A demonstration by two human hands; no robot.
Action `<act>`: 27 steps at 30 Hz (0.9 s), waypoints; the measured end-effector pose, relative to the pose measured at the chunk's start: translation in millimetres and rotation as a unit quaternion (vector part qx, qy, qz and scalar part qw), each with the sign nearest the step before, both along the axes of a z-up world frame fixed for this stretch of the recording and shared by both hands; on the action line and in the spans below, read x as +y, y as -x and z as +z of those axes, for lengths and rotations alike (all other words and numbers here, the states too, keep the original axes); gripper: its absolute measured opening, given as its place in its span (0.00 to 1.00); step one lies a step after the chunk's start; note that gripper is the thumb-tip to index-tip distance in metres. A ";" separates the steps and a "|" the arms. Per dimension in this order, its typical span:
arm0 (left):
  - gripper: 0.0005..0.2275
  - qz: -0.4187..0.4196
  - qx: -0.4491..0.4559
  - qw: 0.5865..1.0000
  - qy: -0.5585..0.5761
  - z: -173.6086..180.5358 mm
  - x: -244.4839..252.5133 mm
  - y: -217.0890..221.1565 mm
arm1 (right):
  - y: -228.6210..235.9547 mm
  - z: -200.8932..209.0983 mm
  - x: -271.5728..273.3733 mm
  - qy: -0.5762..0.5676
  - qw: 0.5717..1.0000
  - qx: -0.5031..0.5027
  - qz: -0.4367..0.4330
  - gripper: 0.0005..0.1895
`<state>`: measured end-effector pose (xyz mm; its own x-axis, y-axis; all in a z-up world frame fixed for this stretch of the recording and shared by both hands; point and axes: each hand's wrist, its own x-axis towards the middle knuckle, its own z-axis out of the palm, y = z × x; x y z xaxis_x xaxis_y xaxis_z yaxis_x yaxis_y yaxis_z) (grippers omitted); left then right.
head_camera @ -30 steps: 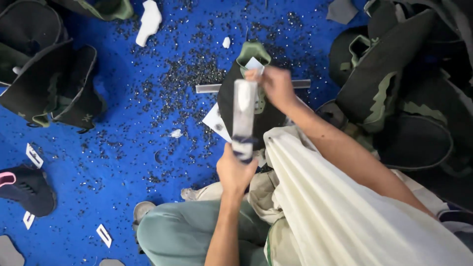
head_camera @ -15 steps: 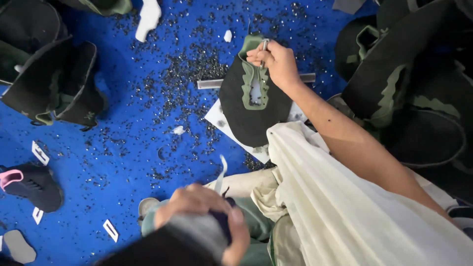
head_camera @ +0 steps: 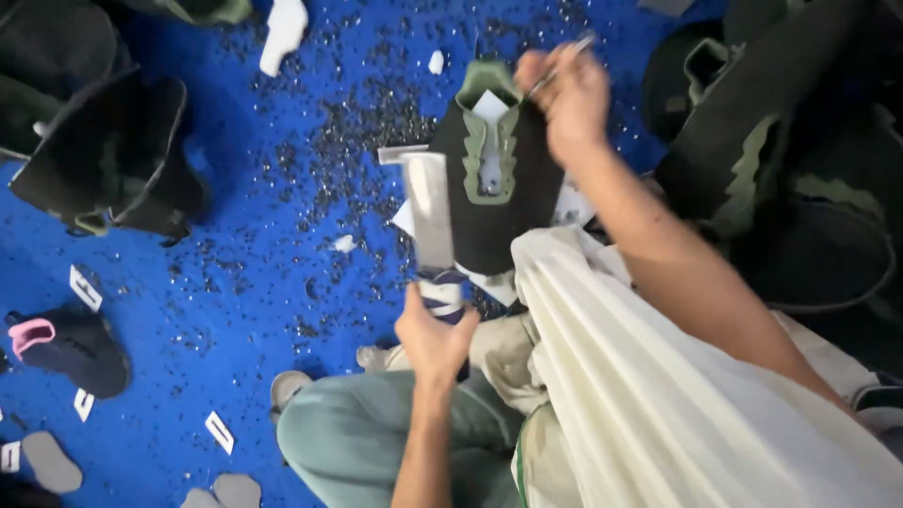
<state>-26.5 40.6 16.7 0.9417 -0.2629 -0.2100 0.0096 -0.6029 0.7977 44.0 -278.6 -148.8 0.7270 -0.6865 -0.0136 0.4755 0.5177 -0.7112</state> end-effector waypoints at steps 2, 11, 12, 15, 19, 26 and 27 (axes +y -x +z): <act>0.17 0.023 -0.001 1.000 -0.003 25.8 9.3 2.9 | 7.7 49.9 11.0 0.036 0.994 0.084 0.063 0.07; 0.18 0.035 -0.110 0.979 0.168 137.6 36.5 32.1 | 18.7 34.2 93.6 0.167 0.915 0.174 0.322 0.03; 0.18 0.005 -0.129 0.965 0.227 157.6 37.3 29.0 | 16.0 41.2 92.3 0.177 0.920 0.177 0.303 0.02; 0.20 -0.096 -0.212 0.891 0.390 142.1 48.8 2.6 | 19.7 30.6 98.9 0.239 0.915 0.189 0.263 0.03; 0.16 -0.103 -0.316 0.854 0.400 65.6 18.4 -4.2 | 30.7 63.9 103.8 0.407 0.865 0.180 0.230 0.09; 0.17 -0.012 -0.009 0.999 -0.035 18.6 18.9 17.5 | 17.3 49.9 92.3 0.252 0.903 0.252 0.240 0.08; 0.15 0.017 -0.003 1.000 -0.004 36.5 21.2 20.9 | 12.7 52.0 89.6 0.053 0.959 0.178 0.215 0.06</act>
